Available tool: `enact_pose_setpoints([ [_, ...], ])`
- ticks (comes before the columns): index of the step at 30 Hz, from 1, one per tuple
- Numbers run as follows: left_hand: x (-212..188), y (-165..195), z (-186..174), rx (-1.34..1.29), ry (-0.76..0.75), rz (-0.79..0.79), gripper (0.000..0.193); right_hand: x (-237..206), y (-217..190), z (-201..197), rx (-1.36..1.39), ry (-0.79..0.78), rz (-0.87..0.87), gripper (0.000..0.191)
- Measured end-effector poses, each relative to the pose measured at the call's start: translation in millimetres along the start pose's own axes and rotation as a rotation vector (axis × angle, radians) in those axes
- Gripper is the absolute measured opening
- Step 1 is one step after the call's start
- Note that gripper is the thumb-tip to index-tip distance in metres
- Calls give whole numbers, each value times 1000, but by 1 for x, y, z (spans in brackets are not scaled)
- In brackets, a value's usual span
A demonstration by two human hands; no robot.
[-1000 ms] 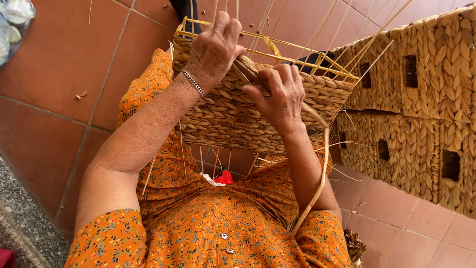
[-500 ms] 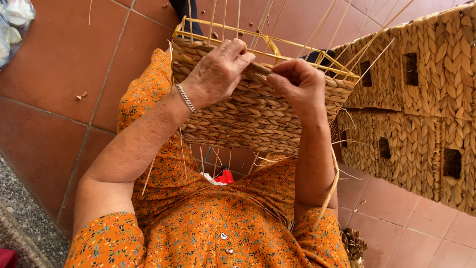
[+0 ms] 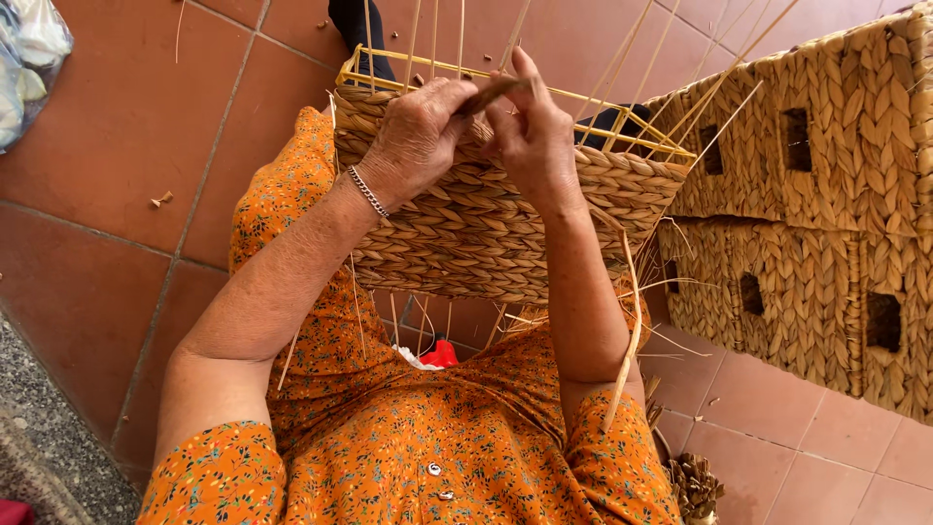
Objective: The person sits on a tiled floor weaving a water hyacinth basket around a bamboo frame, threading and tightening woven strands over the rim and tucking in loose ends. They reach to the side to grab new strands from a pile and rotate the basket to work on different sides.
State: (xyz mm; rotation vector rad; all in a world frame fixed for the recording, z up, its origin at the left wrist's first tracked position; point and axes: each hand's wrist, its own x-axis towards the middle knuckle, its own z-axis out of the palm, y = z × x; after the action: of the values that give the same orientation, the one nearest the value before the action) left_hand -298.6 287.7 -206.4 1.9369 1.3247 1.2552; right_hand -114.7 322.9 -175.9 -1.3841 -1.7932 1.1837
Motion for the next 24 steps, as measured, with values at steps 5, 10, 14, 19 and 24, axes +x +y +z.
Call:
enact_pose_setpoints([
  [5,7,-4,4,-171,22,-209,18,-11,2,6,31,221,-243,20],
  [10,3,-1,8,55,60,97,8,-44,-12,6,-358,285,-554,14],
  [14,1,3,11,197,-30,180,5,-45,-24,0,-625,323,-666,14],
  [19,5,6,11,238,3,272,17,-35,-16,-17,-839,353,-638,31],
  [24,-3,7,8,189,14,235,18,-31,14,-15,-759,292,-506,30],
])
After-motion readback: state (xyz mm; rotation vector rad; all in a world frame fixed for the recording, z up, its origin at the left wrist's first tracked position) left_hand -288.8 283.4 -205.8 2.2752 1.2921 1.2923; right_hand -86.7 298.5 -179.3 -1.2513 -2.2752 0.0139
